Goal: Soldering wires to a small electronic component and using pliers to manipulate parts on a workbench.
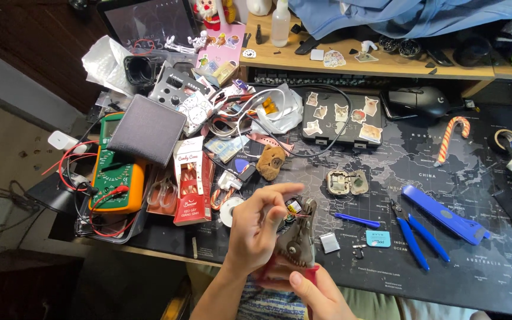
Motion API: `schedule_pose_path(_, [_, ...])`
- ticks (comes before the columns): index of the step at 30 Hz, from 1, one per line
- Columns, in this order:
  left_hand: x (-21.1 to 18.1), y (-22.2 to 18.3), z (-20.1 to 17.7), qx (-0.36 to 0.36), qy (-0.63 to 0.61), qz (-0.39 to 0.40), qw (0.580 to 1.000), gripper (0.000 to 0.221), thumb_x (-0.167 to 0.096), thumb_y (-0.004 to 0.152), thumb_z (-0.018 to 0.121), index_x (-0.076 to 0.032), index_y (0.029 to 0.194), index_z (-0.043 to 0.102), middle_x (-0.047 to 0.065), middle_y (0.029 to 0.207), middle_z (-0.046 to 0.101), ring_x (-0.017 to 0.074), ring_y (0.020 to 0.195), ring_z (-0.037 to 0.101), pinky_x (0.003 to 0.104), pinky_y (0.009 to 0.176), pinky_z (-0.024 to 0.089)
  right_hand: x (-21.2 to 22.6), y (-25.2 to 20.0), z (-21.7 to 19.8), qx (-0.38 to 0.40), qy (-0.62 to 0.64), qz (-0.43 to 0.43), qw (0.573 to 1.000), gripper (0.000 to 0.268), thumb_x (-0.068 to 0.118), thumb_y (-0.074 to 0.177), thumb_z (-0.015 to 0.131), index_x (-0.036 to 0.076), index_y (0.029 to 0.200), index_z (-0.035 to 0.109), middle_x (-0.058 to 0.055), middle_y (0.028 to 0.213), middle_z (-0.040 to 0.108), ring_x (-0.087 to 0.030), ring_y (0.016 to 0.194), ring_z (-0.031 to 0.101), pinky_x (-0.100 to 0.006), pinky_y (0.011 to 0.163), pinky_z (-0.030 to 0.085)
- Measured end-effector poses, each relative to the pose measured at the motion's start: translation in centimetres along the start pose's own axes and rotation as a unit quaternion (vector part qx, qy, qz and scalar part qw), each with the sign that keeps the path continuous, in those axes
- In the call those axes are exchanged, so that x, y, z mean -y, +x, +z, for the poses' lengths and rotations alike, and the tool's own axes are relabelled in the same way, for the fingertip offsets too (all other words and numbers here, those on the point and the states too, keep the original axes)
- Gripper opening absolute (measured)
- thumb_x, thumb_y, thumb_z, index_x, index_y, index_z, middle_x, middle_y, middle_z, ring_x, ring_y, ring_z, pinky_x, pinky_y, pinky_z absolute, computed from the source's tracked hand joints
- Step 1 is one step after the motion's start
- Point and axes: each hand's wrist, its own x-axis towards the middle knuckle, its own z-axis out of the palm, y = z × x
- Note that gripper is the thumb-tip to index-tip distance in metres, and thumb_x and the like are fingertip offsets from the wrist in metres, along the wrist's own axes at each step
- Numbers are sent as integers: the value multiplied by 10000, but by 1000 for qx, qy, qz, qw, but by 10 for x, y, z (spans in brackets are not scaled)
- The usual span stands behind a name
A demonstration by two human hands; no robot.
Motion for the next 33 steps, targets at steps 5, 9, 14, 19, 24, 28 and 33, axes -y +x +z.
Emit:
schedule_pose_path(5, [2, -4, -5, -9, 3, 45, 999, 474, -488, 1188, 442, -68, 988, 533, 273, 1343, 740, 378, 1301, 744, 422, 1022, 597, -5, 29, -32, 183, -84, -165, 965, 661, 192, 986, 645, -4, 1604, 521, -264, 1523, 733, -451, 1161, 856, -567, 973, 756])
schedule_pose_path(9, [5, -9, -12, -72, -127, 70, 987, 398, -407, 1193, 415, -88, 960, 462, 280, 1187, 734, 482, 1253, 724, 621, 1116, 573, 48, 15, -38, 95, -254, -255, 928, 712, 129, 924, 637, 149, 1630, 550, -8, 1801, 527, -327, 1166, 910, -487, 1099, 638])
schedule_pose_path(14, [-4, -11, -34, -127, -111, 101, 980, 438, -357, 1177, 424, -111, 820, 486, 144, 822, 698, 367, 908, 779, 603, 947, 681, 129, 4, -85, -155, -529, -432, 714, 476, 207, 1034, 592, 91, 1496, 585, -122, 1420, 617, -290, 1017, 740, -416, 974, 547])
schedule_pose_path(19, [-11, -14, -35, -65, -146, 111, 981, 456, -453, 1159, 610, -86, 890, 636, 72, 800, 713, 296, 823, 801, 544, 939, 702, 186, 17, -103, -273, -714, -428, 482, 711, 215, 1052, 600, 20, 1728, 498, -221, 1237, 603, -437, 1173, 614, -582, 896, 525])
schedule_pose_path(24, [-17, -19, -30, 53, -126, 95, 986, 340, -366, 1159, 610, -62, 1028, 691, 60, 891, 762, 199, 838, 777, 507, 996, 722, 199, 51, -143, -351, -802, -240, 419, 430, 404, 1158, 482, 78, 1433, 532, -207, 1308, 634, -451, 1192, 624, -617, 809, 641])
schedule_pose_path(28, [-10, -31, -27, 86, -92, 62, 990, 296, -327, 1135, 619, -60, 1015, 664, 78, 881, 737, 346, 991, 830, 463, 1001, 674, 185, 58, -158, -352, -834, -226, 360, 546, 591, 1133, 512, 100, 1345, 618, -185, 1247, 711, -452, 1160, 686, -568, 857, 638])
schedule_pose_path(33, [-12, -34, -20, 130, -19, 115, 985, 100, -115, 1126, 629, -36, 1116, 690, 90, 996, 760, 388, 1106, 831, 429, 956, 672, 134, 1, -82, -83, -624, -636, 446, 333, 119, 994, 774, 0, 1282, 656, -194, 1244, 724, -369, 1196, 703, -471, 1076, 538])
